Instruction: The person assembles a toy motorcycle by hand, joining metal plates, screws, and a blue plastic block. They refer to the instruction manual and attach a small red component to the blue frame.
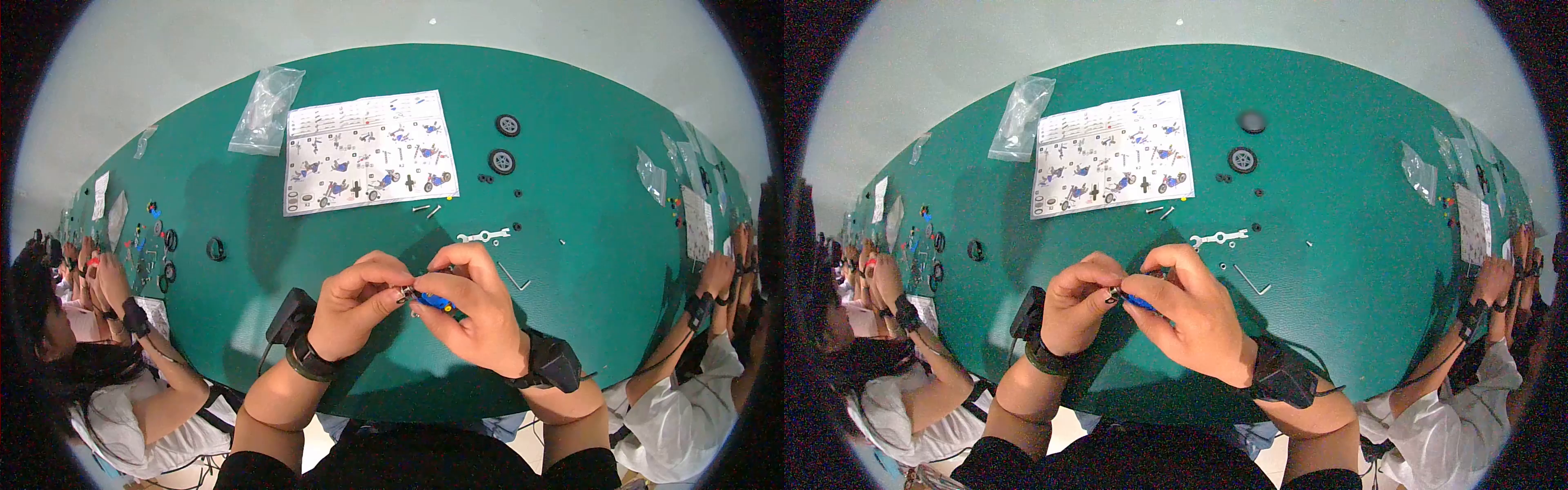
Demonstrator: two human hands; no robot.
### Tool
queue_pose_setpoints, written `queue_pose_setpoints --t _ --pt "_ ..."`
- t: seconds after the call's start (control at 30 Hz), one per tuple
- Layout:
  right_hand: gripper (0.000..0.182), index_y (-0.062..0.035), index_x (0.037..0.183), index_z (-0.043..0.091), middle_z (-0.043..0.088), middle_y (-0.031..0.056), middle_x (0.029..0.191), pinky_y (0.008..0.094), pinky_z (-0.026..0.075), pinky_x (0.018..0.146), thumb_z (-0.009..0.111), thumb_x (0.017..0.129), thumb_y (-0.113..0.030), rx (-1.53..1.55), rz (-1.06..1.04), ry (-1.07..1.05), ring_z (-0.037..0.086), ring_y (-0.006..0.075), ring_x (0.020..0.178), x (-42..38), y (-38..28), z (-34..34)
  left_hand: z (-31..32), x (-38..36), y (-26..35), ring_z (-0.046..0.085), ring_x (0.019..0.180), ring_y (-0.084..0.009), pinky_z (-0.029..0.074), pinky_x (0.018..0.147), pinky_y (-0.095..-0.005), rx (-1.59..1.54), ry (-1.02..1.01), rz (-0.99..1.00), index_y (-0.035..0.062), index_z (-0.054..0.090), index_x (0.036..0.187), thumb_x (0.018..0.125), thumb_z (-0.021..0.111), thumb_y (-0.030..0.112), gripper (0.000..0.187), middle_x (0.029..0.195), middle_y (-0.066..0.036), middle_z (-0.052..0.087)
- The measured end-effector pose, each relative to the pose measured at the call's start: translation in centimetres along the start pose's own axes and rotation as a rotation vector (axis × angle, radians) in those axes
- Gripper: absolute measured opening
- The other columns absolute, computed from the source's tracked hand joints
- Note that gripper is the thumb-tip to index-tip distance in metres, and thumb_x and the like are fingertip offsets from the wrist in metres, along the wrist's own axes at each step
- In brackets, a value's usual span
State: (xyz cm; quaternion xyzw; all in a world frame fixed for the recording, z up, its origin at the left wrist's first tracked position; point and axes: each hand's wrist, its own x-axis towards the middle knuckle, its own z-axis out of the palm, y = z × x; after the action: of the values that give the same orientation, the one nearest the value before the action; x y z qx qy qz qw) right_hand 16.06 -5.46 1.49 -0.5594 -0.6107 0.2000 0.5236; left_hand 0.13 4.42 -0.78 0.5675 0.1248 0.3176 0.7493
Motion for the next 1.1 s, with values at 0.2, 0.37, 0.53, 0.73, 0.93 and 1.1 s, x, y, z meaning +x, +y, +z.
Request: queue_pose_setpoints --t 0.2,0.37,0.53,0.73,0.93,1.1 --pt "0.032 -0.0096 0.102 0.062 0.050 0.0091 0.101 0.0289 0.046 0.056 0.072 0.073 -0.002 -0.008 -0.044 0.035 0.053 0.0171 0.065 0.1 0.1 0.1 -0.1 0.0 0.0 0.056 0.097 -0.0161 0.046 0.085 -0.0284 0.024 -0.007 0.005 0.0015 0.063 0.104 0.087 0.060 -0.003 0.018 0.103 -0.009 0.058" --pt "0.031 -0.0087 0.101 0.062 0.050 0.0099 0.102 0.0286 0.045 0.060 0.072 0.073 0.000 0.044 -0.021 0.022 0.054 0.0173 0.071 0.2 0.1 -0.1 0.0 0.0 0.2 0.056 0.096 -0.0159 0.046 0.084 -0.0283 0.040 0.004 -0.005 0.0007 0.063 0.105 0.087 0.060 -0.003 0.019 0.103 -0.009 0.059" --pt "0.028 -0.0067 0.101 0.061 0.051 0.0110 0.101 0.0288 0.048 0.067 0.070 0.076 0.000 0.135 -0.015 0.029 0.057 0.0204 0.081 0.5 0.1 -0.1 0.0 -0.1 0.3 0.058 0.095 -0.0157 0.047 0.084 -0.0281 0.017 0.042 -0.023 0.0003 0.064 0.104 0.086 0.061 -0.004 0.019 0.103 -0.010 0.060" --pt "0.030 -0.0070 0.103 0.059 0.051 0.0106 0.101 0.0304 0.046 0.078 0.070 0.076 0.000 0.234 0.111 0.018 0.055 0.0218 0.091 0.3 0.1 -0.2 -0.4 -0.2 -0.3 0.059 0.095 -0.0163 0.047 0.086 -0.0291 -0.081 0.034 -0.007 0.0012 0.065 0.104 0.085 0.061 -0.005 0.020 0.107 -0.011 0.061" --pt "0.031 -0.0091 0.105 0.058 0.047 0.0095 0.107 0.0290 0.044 0.082 0.070 0.077 -0.001 0.390 0.210 0.007 0.051 0.0190 0.099 0.1 0.6 -0.1 0.5 0.0 1.2 0.060 0.100 -0.0168 0.049 0.087 -0.0287 0.034 0.032 -0.054 0.0022 0.067 0.102 0.085 0.061 -0.006 0.020 0.121 -0.015 0.059" --pt "0.031 -0.0093 0.105 0.058 0.045 0.0098 0.109 0.0290 0.043 0.083 0.070 0.077 -0.001 0.350 0.200 -0.033 0.049 0.0192 0.102 0.1 0.7 -0.1 0.5 -0.1 1.0 0.060 0.103 -0.0173 0.051 0.085 -0.0290 0.145 0.033 -0.030 0.0020 0.067 0.102 0.083 0.063 -0.005 0.020 0.121 -0.013 0.060"
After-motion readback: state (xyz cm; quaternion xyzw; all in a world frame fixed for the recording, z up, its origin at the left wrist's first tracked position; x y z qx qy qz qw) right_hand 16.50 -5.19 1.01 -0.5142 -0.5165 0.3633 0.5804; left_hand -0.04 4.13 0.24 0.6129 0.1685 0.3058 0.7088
